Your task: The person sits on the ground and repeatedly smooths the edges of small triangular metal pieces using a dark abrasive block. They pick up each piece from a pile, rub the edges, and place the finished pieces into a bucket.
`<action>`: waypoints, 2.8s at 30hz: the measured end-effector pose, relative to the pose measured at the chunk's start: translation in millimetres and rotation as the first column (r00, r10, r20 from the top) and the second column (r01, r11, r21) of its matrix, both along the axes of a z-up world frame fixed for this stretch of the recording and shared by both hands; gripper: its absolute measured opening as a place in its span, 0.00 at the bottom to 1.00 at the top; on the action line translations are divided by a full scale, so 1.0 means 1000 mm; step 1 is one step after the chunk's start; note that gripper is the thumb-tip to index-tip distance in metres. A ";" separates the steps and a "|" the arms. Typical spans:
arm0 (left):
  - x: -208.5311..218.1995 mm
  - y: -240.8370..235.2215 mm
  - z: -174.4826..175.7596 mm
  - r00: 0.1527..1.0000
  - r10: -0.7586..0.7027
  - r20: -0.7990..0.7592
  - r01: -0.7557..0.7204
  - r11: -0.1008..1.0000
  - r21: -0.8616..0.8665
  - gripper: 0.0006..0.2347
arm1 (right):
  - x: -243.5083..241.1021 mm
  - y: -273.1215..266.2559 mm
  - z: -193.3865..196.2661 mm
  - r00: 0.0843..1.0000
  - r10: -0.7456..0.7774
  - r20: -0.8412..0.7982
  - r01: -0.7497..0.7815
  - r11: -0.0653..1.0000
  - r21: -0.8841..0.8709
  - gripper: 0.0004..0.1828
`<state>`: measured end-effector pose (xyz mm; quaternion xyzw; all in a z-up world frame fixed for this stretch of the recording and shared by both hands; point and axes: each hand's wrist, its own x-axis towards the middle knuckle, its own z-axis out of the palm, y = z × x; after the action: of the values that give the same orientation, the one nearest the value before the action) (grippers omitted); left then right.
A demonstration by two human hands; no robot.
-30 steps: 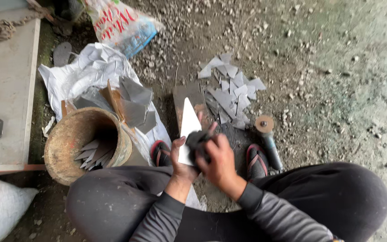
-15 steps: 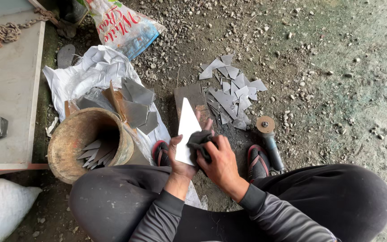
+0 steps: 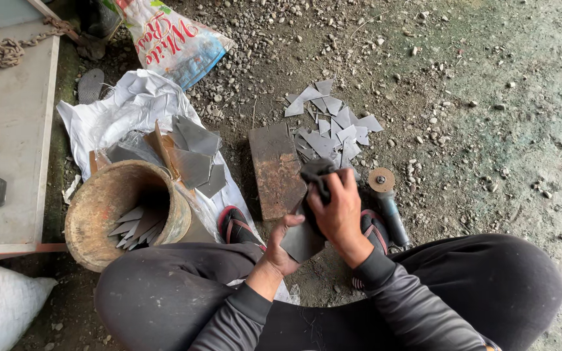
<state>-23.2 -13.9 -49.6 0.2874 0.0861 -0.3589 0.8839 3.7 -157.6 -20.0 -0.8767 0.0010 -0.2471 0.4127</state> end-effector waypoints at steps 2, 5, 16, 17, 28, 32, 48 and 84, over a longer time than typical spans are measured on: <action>-0.001 0.001 0.003 0.996 -0.085 0.013 0.085 0.996 0.033 0.32 | 0.013 -0.013 -0.005 0.999 -0.034 0.027 0.034 0.999 0.025 0.13; -0.003 0.003 0.013 0.985 -0.154 0.081 0.155 0.988 -0.003 0.33 | 0.037 -0.039 -0.003 0.991 -0.133 0.028 0.132 0.991 0.021 0.11; 0.024 0.006 0.027 0.969 0.248 -0.010 -0.223 0.853 -0.471 0.34 | -0.047 0.027 0.031 0.897 0.441 0.045 -0.435 0.895 -0.099 0.13; 0.025 0.004 0.028 0.967 0.251 0.038 -0.196 0.834 -0.516 0.33 | -0.049 0.033 0.026 0.886 0.464 0.031 -0.456 0.880 -0.136 0.14; 0.002 0.002 0.001 0.967 0.220 0.130 -0.195 0.965 -0.176 0.28 | -0.015 0.018 0.012 0.982 0.144 0.121 -0.126 0.982 -0.143 0.16; -0.001 0.005 -0.017 1.000 -0.007 -0.021 0.004 0.994 -0.114 0.28 | 0.006 -0.005 0.005 0.983 0.010 0.185 0.013 0.993 -0.119 0.13; 0.029 0.074 0.029 0.924 0.343 -0.171 -0.383 0.849 -0.363 0.22 | 0.045 -0.084 -0.010 0.973 -0.228 0.024 0.220 0.959 0.178 0.12; 0.033 0.342 -0.086 0.582 0.813 0.019 -0.619 0.428 0.659 0.30 | 0.021 -0.113 -0.082 0.976 -0.004 -0.220 0.019 0.998 0.065 0.16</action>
<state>9.6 327.7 -135.7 0.4269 0.4445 0.0660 0.7848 24.7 -270.8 -101.8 -0.8843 0.0598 -0.1511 0.4377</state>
